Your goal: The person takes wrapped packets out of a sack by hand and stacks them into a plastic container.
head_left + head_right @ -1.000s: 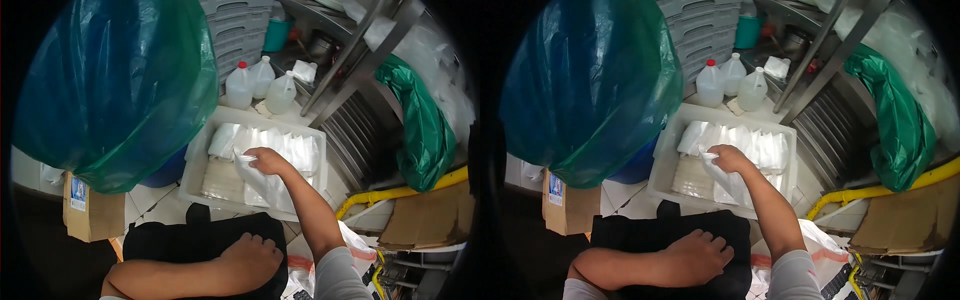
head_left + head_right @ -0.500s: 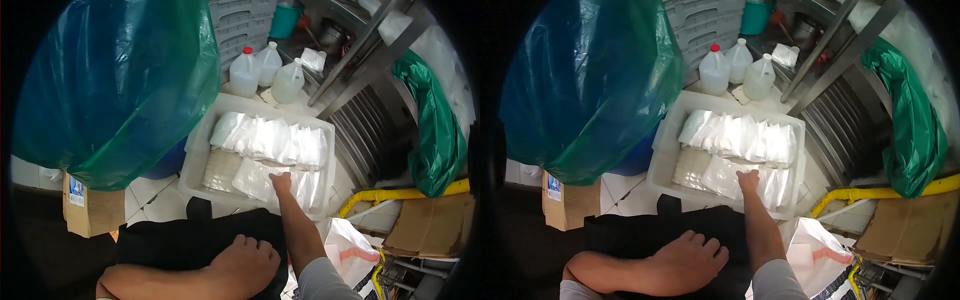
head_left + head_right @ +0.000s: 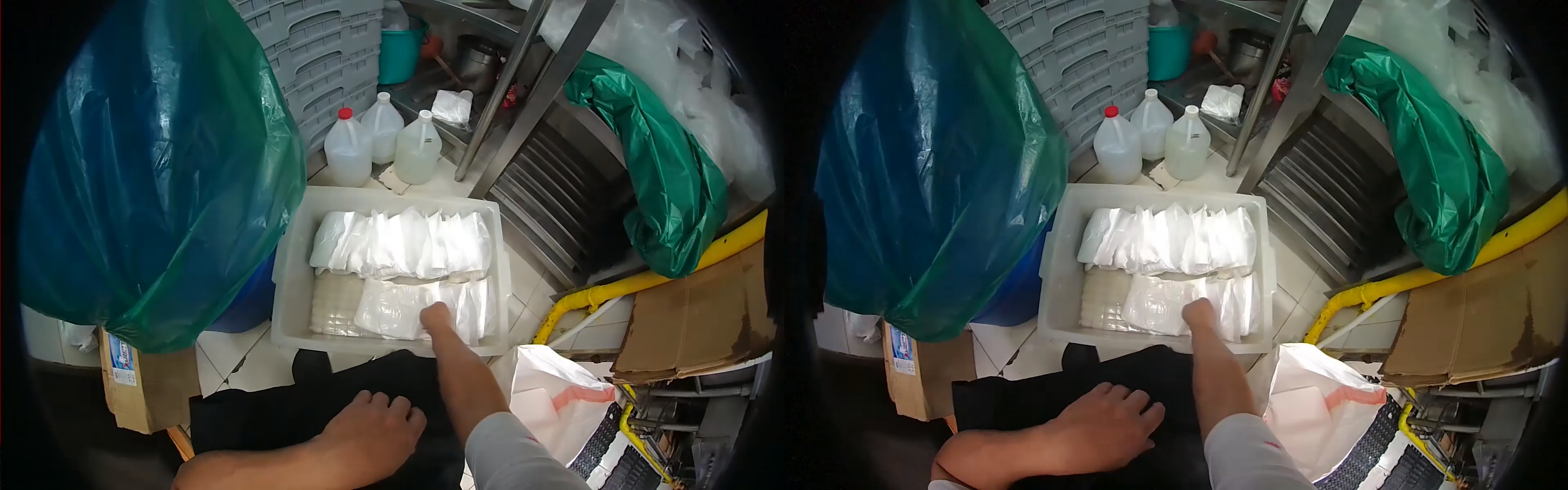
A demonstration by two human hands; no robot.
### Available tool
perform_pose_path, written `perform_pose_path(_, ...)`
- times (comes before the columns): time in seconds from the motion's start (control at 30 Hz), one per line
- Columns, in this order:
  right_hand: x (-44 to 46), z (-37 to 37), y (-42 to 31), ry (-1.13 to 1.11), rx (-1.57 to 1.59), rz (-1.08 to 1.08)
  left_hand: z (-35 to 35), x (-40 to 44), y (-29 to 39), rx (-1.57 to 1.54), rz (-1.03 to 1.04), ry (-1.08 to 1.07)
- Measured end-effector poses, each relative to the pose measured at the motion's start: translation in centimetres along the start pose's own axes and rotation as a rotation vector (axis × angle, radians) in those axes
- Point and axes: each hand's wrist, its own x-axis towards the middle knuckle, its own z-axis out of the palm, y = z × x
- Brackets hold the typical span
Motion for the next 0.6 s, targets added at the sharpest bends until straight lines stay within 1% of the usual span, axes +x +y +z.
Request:
perform_pose_path(0.03, -0.9, -0.9, -0.3, -0.001, -0.001, 0.001, 0.3, -0.1, -0.2, 0.025, -0.019, 0.002)
perform_pose_path(0.1, -2.1, -2.3, -0.3, 0.229, 0.008, -0.059, -0.1, -0.3, -0.5, 0.004, -0.024, 0.006)
perform_pose_path(0.13, -2.0, -2.6, -0.1, 0.234, -0.009, -0.104, -0.3, -0.3, -0.6, -0.007, -0.028, 0.012)
perform_pose_path(0.17, -2.1, -2.5, 0.1, 0.232, -0.016, -0.103, -0.4, -0.4, -0.7, -0.014, -0.029, 0.013)
perform_pose_path(0.23, -2.4, -2.5, 0.7, 0.231, -0.015, 0.059, -0.6, -0.4, -0.7, -0.033, -0.015, 0.018)
perform_pose_path(0.33, -2.0, -1.6, 0.5, 0.235, -0.042, 0.024, 0.2, -0.2, -0.6, -0.012, 0.018, 0.035)
perform_pose_path(0.47, -0.7, -1.3, 1.0, 0.26, -0.073, 0.005, 0.2, -0.2, -0.7, -0.002, 0.01, 0.025)
perform_pose_path(0.53, -0.2, -2.4, 0.3, 0.048, -0.275, -0.07, 0.2, -0.1, -0.8, -0.002, 0.006, 0.017)
perform_pose_path(0.57, -0.4, -2.3, 0.0, 0.051, -0.275, -0.074, 0.6, -0.1, -0.9, 0.001, 0.005, 0.021)
perform_pose_path(0.6, -0.8, -1.9, -0.3, 0.057, -0.344, -0.078, 1.1, -0.1, -1.0, 0.001, 0.034, 0.092)
